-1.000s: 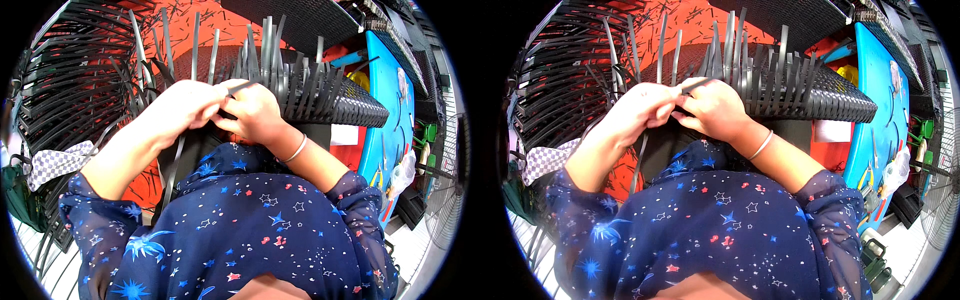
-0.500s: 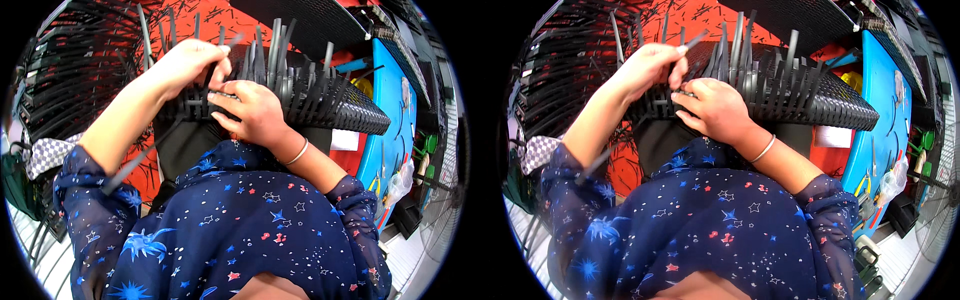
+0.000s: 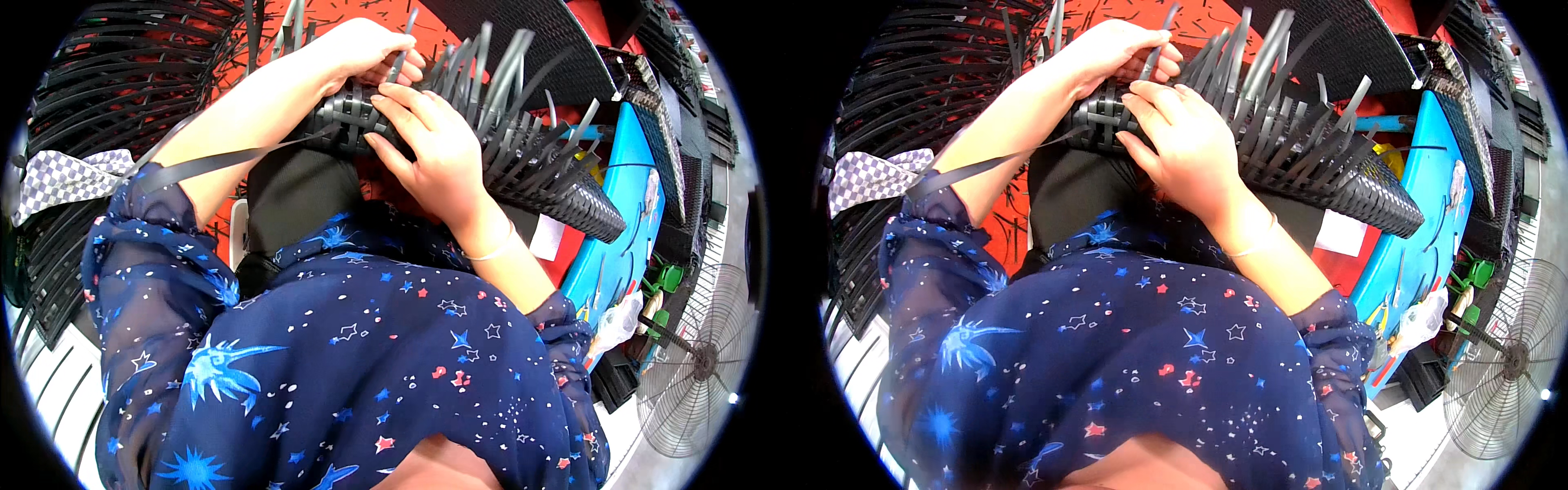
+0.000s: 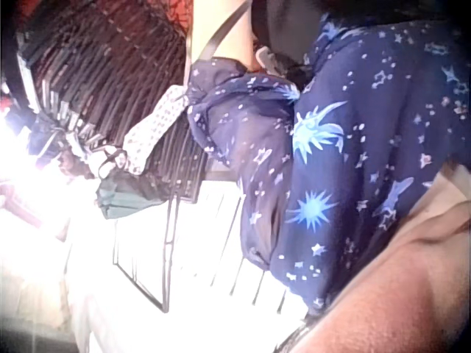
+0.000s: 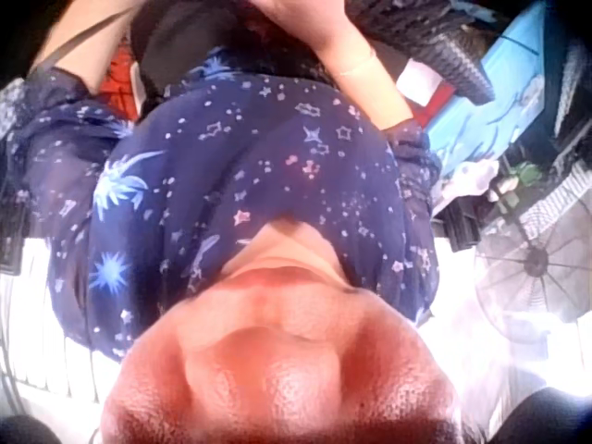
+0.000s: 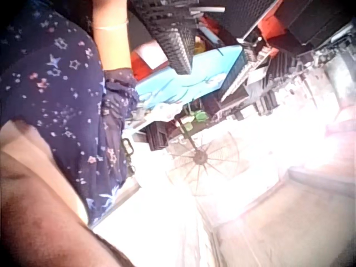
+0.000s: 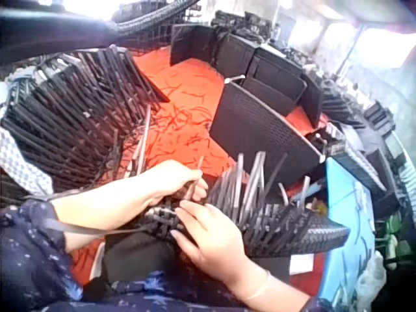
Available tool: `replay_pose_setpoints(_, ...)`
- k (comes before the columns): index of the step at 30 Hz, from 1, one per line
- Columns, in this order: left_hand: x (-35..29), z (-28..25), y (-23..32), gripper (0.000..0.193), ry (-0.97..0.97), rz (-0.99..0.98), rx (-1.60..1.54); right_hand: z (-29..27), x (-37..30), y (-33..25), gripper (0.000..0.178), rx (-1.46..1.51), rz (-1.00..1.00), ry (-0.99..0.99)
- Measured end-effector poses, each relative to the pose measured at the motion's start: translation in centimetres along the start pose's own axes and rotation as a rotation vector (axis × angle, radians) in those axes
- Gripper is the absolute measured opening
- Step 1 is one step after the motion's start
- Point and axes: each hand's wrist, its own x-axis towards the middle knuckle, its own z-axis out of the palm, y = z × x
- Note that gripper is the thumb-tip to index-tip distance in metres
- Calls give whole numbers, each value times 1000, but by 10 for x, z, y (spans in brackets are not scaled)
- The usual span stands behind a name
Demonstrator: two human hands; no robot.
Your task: The person weaves black plastic strips into the frame of a chair seat. They repeatedly thread the strips through the existing weave pattern, pulling them tight to secure the structure. The task involves continuous hand manipulation of the plastic strips to build up the seat surface.
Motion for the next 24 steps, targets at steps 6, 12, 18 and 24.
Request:
replay_pose_setpoints(6, -39, 7, -9, 26, 605, 830, 265, 7, -7, 10, 34, -6, -43, 61)
replay_pose_setpoints(12, -79, 12, -13, 62, 686, 693, 574, 5, -3, 7, 32, 28, -38, 91)
replay_pose_setpoints(18, -85, 19, -6, 88, 710, 814, 624, 9, -10, 15, 29, 70, -37, 147)
replay_pose_setpoints(24, -97, 31, 4, 38, 573, 1044, 679, 8, -15, 16, 26, 91, -8, 154)
